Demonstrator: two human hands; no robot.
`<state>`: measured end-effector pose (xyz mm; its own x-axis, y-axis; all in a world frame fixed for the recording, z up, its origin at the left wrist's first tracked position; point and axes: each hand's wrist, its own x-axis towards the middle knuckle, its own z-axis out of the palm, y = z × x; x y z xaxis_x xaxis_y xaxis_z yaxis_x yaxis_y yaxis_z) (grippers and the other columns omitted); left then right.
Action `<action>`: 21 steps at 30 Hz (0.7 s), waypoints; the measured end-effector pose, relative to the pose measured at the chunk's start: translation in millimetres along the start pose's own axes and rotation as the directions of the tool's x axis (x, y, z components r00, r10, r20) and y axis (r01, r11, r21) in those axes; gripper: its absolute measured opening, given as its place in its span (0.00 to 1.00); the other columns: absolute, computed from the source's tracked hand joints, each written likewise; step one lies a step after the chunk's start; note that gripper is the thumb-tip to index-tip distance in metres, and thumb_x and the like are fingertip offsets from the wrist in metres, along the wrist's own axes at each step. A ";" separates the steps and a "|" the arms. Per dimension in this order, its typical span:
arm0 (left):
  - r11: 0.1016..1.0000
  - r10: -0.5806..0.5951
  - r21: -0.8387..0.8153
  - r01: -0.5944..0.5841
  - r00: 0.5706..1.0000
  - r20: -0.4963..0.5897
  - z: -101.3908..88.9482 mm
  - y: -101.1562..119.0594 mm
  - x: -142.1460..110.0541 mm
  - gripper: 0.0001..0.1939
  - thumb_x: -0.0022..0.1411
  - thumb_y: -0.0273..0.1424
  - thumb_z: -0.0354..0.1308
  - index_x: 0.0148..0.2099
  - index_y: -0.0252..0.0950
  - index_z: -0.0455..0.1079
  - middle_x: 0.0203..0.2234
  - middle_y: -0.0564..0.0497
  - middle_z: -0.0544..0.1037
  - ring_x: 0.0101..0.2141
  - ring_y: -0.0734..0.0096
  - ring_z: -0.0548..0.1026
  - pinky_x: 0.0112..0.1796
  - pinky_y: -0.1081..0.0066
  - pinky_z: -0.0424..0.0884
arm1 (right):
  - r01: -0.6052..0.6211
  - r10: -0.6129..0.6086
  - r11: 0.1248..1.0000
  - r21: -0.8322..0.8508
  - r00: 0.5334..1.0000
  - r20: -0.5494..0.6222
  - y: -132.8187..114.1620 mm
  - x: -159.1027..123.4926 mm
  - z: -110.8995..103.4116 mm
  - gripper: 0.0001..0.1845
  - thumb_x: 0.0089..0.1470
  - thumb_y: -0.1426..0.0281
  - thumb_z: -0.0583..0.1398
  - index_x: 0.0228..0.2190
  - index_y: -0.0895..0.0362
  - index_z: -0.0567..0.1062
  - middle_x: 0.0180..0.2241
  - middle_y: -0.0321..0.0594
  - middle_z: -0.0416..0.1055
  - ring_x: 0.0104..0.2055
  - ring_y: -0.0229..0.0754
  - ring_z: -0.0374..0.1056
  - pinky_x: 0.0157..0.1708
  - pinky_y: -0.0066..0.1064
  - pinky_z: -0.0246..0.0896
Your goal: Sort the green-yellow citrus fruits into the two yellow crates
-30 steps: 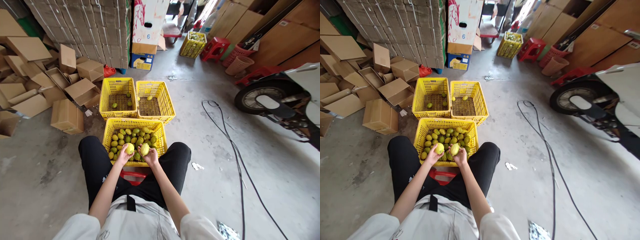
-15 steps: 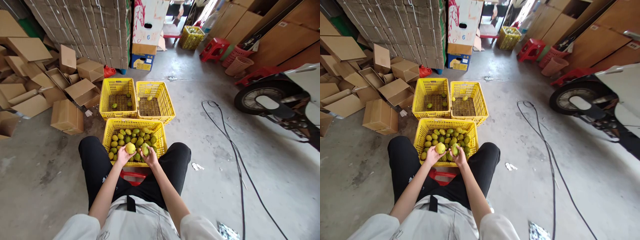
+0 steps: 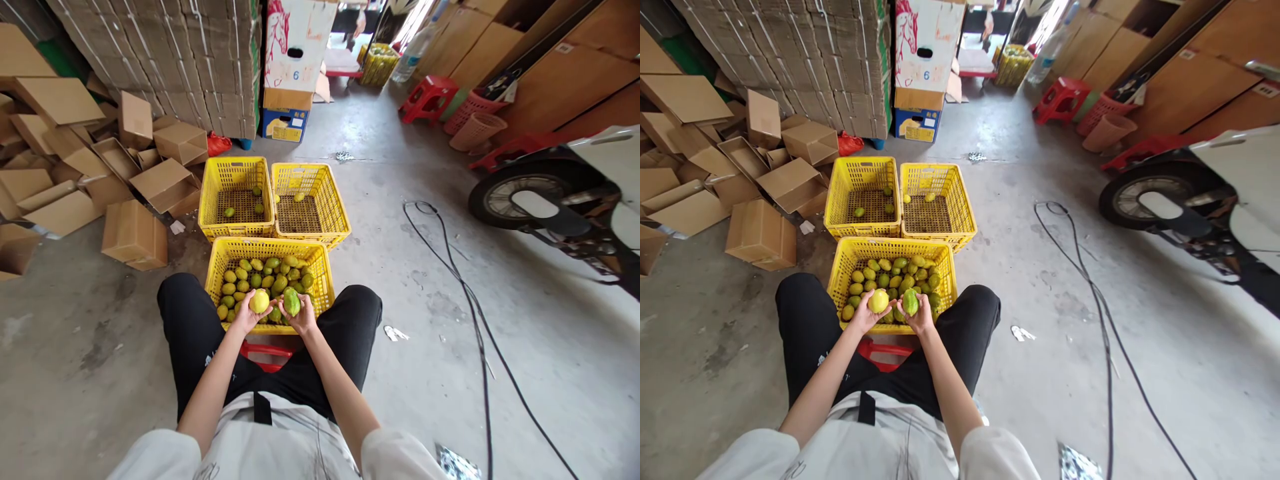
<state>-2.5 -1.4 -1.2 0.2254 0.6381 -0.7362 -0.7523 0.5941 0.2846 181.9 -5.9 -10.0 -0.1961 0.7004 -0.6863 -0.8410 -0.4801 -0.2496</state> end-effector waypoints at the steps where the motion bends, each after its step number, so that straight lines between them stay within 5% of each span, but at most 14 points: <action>1: 1.000 -0.003 0.005 0.003 1.000 0.003 0.3 0.1 -0.6 0.12 0.73 0.34 0.54 0.51 0.33 0.74 0.37 0.43 0.84 0.41 0.58 0.86 0.40 0.63 0.84 | -0.002 0.002 1.000 0.001 1.000 -0.005 0.1 0.0 -0.3 0.09 0.49 0.68 0.63 0.35 0.54 0.76 0.31 0.43 0.80 0.48 0.56 0.79 0.48 0.55 0.79; 9: 0.995 0.030 -0.090 -0.032 0.999 -0.023 0.8 2.6 1.1 0.16 0.70 0.31 0.46 0.51 0.30 0.72 0.37 0.37 0.84 0.46 0.50 0.85 0.47 0.51 0.82 | -0.036 0.035 0.999 0.008 0.996 0.087 0.6 3.2 -5.3 0.09 0.48 0.71 0.65 0.35 0.53 0.75 0.38 0.43 0.82 0.50 0.55 0.79 0.49 0.53 0.79; 13: 0.994 0.062 -0.087 -0.067 0.996 -0.059 -1.7 1.0 6.4 0.14 0.68 0.29 0.49 0.50 0.32 0.71 0.36 0.41 0.83 0.46 0.50 0.85 0.50 0.49 0.81 | -0.011 0.012 1.000 -0.008 0.989 0.144 0.6 3.9 -6.7 0.10 0.51 0.65 0.66 0.36 0.55 0.78 0.41 0.48 0.83 0.52 0.59 0.79 0.51 0.56 0.77; 21: 0.999 0.045 0.012 -0.045 0.998 -0.050 -9.2 -6.5 12.8 0.07 0.66 0.27 0.63 0.46 0.36 0.72 0.32 0.49 0.82 0.32 0.66 0.82 0.43 0.59 0.83 | -0.024 0.027 1.000 -0.020 0.984 0.175 0.4 6.1 -7.7 0.09 0.48 0.69 0.65 0.35 0.55 0.78 0.38 0.47 0.82 0.53 0.59 0.78 0.52 0.54 0.77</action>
<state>-0.5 -1.6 -18.2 0.1598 0.6388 -0.7526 -0.7538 0.5712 0.3248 184.2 -5.8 -19.6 -0.3044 0.7686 -0.5627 -0.8257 -0.5074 -0.2464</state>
